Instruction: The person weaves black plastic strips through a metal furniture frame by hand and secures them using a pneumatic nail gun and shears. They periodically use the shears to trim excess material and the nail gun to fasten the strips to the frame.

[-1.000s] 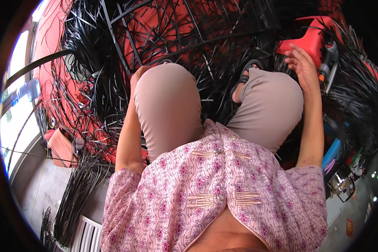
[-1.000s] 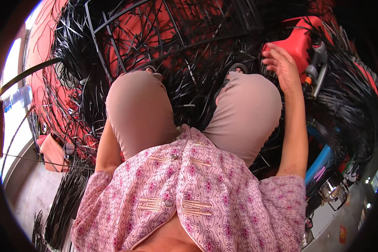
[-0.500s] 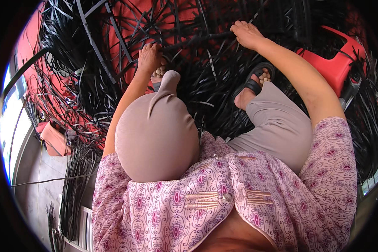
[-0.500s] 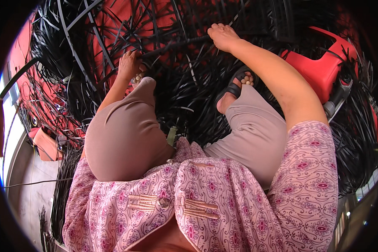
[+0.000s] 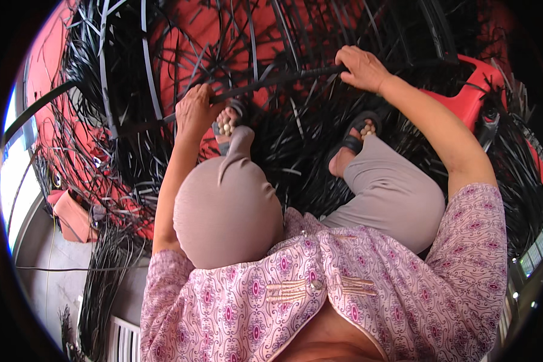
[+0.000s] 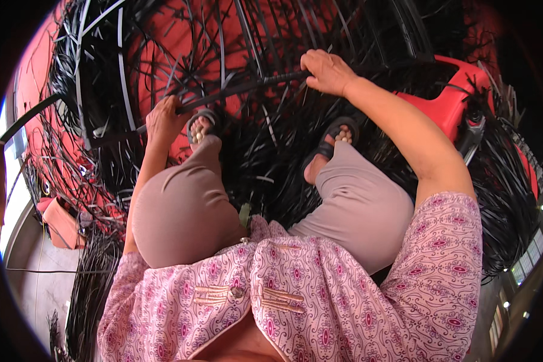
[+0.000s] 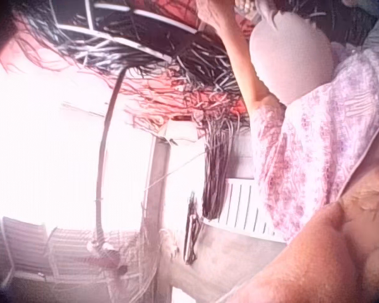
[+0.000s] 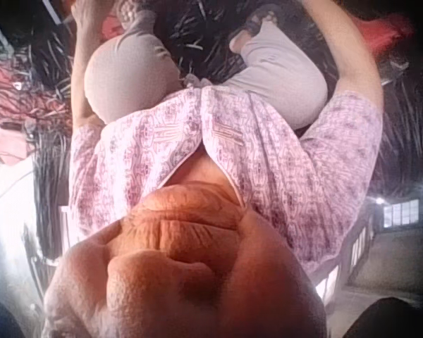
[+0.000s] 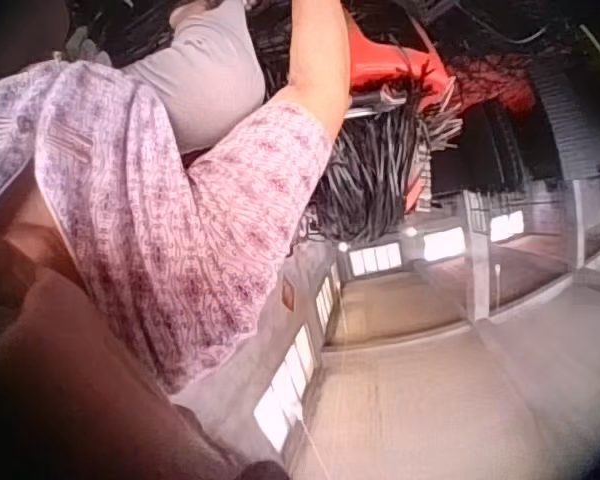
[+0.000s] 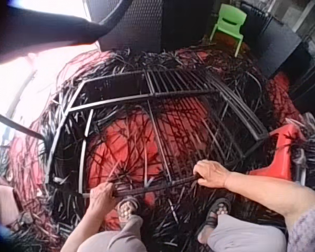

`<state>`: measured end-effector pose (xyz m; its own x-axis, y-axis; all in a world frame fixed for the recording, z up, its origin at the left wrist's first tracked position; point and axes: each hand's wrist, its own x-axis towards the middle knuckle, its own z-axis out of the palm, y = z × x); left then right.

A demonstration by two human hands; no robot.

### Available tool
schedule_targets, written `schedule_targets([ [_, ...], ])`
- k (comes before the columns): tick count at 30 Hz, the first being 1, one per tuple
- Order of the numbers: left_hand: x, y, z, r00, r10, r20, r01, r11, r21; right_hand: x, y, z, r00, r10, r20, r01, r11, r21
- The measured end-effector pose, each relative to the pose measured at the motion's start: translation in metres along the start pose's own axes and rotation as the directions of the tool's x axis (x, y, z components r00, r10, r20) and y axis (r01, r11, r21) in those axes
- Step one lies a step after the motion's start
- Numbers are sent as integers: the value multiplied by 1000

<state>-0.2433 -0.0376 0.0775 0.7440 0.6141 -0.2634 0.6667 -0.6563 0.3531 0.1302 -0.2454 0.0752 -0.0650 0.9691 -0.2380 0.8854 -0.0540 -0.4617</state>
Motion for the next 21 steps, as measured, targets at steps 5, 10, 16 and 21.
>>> schedule_targets([
  [5,17,19,-119,941,217,-260,-176,969,171,10,-46,-116,970,4,-244,-19,998,-61],
  [10,54,47,-283,839,346,-421,-194,912,361,43,-80,-258,819,-122,-561,27,984,-174],
  [16,12,31,-327,895,273,-353,-142,924,354,28,-144,-278,910,28,-414,-37,999,-13],
  [21,-20,43,-299,906,270,-325,-145,922,359,29,-174,-274,971,110,-212,-52,964,259],
])
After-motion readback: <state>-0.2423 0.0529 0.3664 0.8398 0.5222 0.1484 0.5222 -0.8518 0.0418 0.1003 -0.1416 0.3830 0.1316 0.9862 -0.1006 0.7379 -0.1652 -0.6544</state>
